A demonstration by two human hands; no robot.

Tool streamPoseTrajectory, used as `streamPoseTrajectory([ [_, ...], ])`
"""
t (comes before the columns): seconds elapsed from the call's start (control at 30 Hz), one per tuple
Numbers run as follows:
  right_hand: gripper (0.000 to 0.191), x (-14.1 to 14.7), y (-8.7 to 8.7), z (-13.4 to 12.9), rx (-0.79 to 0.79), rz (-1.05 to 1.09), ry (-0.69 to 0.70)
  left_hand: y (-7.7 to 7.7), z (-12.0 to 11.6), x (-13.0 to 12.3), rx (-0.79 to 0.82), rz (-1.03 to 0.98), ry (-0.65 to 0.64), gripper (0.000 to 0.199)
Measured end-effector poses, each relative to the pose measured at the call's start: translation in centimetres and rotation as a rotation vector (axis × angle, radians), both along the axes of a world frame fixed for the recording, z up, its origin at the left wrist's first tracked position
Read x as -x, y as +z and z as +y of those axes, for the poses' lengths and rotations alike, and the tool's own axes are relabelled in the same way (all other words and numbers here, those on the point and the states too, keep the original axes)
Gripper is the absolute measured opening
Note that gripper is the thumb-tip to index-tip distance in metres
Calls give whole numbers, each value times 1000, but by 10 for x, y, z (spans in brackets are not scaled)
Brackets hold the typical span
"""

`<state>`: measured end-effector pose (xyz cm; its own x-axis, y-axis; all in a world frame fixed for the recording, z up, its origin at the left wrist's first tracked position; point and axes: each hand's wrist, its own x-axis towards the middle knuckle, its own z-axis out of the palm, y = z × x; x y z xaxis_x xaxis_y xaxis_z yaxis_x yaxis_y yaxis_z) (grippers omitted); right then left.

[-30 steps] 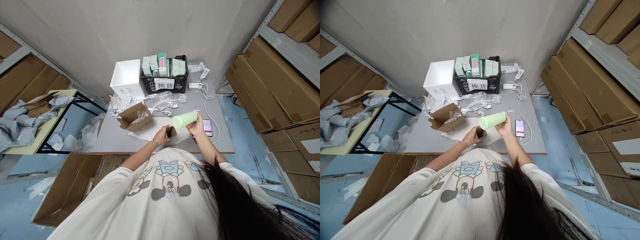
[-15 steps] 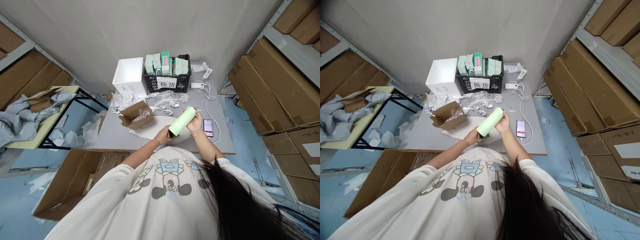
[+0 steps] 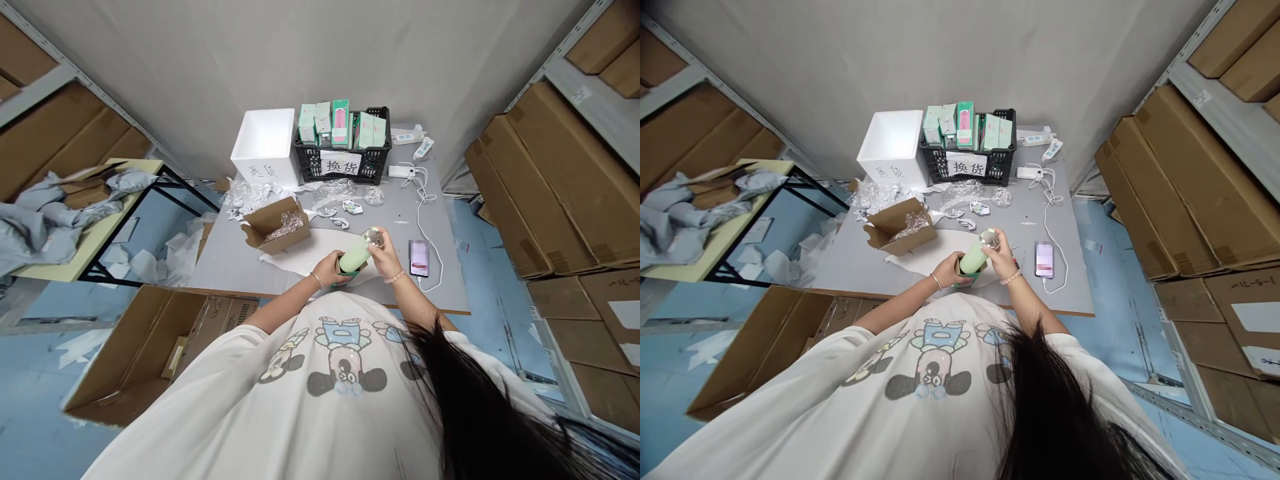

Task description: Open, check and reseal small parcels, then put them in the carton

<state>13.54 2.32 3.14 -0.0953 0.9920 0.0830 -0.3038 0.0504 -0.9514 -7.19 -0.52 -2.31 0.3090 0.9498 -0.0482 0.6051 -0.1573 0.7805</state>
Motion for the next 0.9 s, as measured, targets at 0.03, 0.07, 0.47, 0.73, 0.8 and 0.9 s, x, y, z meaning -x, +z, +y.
streamPoseTrajectory([
  [0.03, 61, 0, 2, -3, -47, -126, 63, -1, 0, -1, -6, -13, 0, 78],
  [0.07, 63, 1, 3, -5, -95, -260, 123, -1, 1, -2, -16, -25, 4, 78],
  [0.47, 38, 34, -29, -24, -220, -1259, 148, -20, -4, 2, -144, -150, -34, 82],
  [0.73, 56, 21, -53, -24, -165, -780, 89, -16, -11, 18, -313, -140, 73, 95],
  [0.8, 52, 18, -59, -29, -183, -705, 118, -15, -19, 20, -300, -172, 122, 94],
  [0.9, 33, 17, -64, -36, -299, -699, 208, -19, -29, 17, -204, -322, 175, 84],
])
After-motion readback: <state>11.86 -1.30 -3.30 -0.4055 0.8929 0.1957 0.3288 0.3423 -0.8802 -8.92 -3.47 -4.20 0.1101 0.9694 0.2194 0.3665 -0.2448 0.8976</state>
